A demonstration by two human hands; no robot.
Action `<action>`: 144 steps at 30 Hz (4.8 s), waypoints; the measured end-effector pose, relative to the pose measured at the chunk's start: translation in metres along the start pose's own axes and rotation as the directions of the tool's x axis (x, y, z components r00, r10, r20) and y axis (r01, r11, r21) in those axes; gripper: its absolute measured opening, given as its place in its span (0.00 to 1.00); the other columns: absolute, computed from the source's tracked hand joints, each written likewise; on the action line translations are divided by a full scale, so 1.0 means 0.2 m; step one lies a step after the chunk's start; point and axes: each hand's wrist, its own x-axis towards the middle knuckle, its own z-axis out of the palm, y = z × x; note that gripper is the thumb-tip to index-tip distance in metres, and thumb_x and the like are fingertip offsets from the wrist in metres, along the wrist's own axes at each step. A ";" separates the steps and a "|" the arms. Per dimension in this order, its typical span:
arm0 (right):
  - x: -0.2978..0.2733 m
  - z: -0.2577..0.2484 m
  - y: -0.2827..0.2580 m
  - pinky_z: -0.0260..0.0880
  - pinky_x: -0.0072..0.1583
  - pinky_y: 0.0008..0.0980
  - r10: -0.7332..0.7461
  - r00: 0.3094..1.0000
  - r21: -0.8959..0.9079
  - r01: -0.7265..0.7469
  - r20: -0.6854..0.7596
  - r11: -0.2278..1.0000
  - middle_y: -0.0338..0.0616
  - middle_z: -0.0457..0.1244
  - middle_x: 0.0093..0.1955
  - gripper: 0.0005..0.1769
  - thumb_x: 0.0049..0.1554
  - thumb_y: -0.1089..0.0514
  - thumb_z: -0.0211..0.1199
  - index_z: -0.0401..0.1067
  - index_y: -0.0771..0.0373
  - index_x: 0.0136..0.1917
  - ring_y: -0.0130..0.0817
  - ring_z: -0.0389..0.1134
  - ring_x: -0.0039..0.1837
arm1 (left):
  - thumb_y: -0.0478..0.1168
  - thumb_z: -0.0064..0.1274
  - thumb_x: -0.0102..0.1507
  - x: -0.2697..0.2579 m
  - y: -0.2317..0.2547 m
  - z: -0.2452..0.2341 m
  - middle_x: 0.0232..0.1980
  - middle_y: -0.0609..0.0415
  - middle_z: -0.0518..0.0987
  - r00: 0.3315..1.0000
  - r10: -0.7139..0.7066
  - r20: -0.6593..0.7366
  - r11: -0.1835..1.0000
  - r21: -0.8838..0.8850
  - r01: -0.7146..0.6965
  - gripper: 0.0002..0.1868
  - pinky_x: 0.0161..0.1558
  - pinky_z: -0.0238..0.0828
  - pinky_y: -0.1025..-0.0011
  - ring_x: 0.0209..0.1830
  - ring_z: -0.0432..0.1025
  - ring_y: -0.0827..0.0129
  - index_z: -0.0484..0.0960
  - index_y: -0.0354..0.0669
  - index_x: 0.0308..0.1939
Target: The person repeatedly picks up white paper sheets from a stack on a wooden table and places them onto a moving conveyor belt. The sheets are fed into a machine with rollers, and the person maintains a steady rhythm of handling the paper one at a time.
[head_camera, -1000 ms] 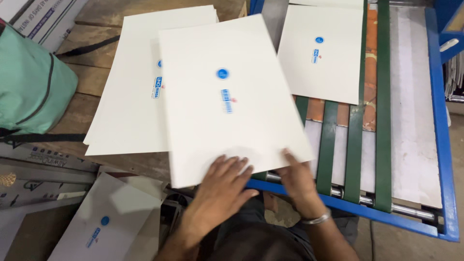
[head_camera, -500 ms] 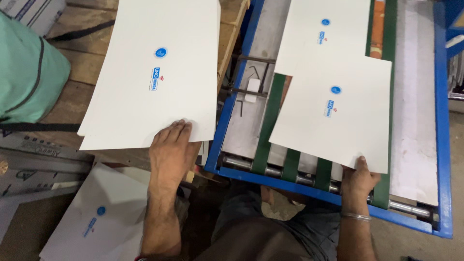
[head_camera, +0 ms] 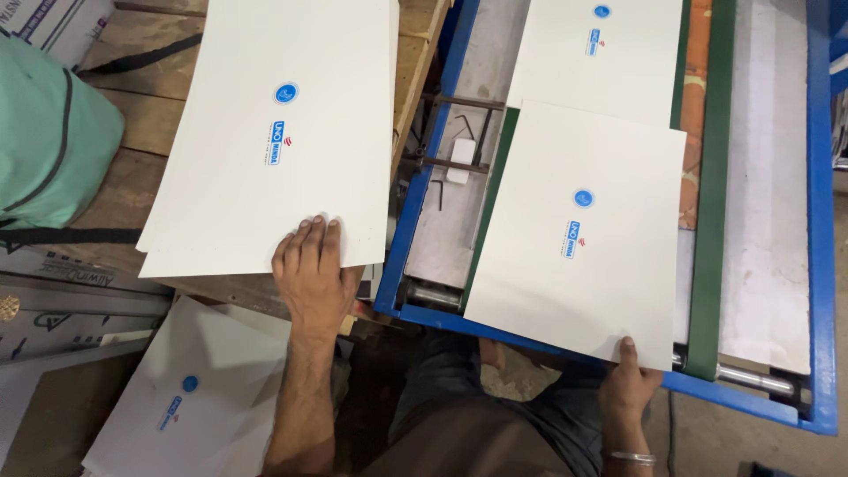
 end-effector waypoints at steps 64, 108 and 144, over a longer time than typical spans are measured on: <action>-0.11 0.40 -0.31 0.75 0.59 0.41 0.423 0.777 -0.007 -0.475 0.467 0.880 0.57 0.68 0.56 0.20 0.67 0.54 0.51 0.66 0.72 0.64 0.44 0.72 0.56 | 0.43 0.65 0.56 0.10 -0.01 -0.19 0.55 0.49 0.81 0.953 -0.033 0.300 0.995 -0.076 0.059 0.25 0.58 0.71 0.58 0.55 0.74 0.58 0.83 0.39 0.56; 0.12 0.39 -0.49 0.79 0.55 0.43 0.032 0.994 0.203 -0.053 0.107 0.978 0.47 0.62 0.65 0.23 0.63 0.67 0.56 0.60 0.66 0.71 0.40 0.69 0.63 | 0.55 0.56 0.65 0.15 -0.05 -0.16 0.66 0.39 0.75 0.940 -0.010 0.341 1.000 -0.025 0.019 0.32 0.68 0.57 0.48 0.70 0.64 0.47 0.77 0.33 0.62; -0.09 0.01 -0.06 0.58 0.48 0.34 0.043 0.999 -0.261 -0.036 0.019 0.965 0.48 0.65 0.53 0.17 0.65 0.58 0.64 0.72 0.74 0.62 0.33 0.59 0.48 | 0.36 0.64 0.61 0.08 -0.05 -0.15 0.48 0.50 0.86 0.989 0.000 0.145 1.000 0.018 -0.003 0.11 0.51 0.76 0.63 0.49 0.80 0.61 0.86 0.38 0.47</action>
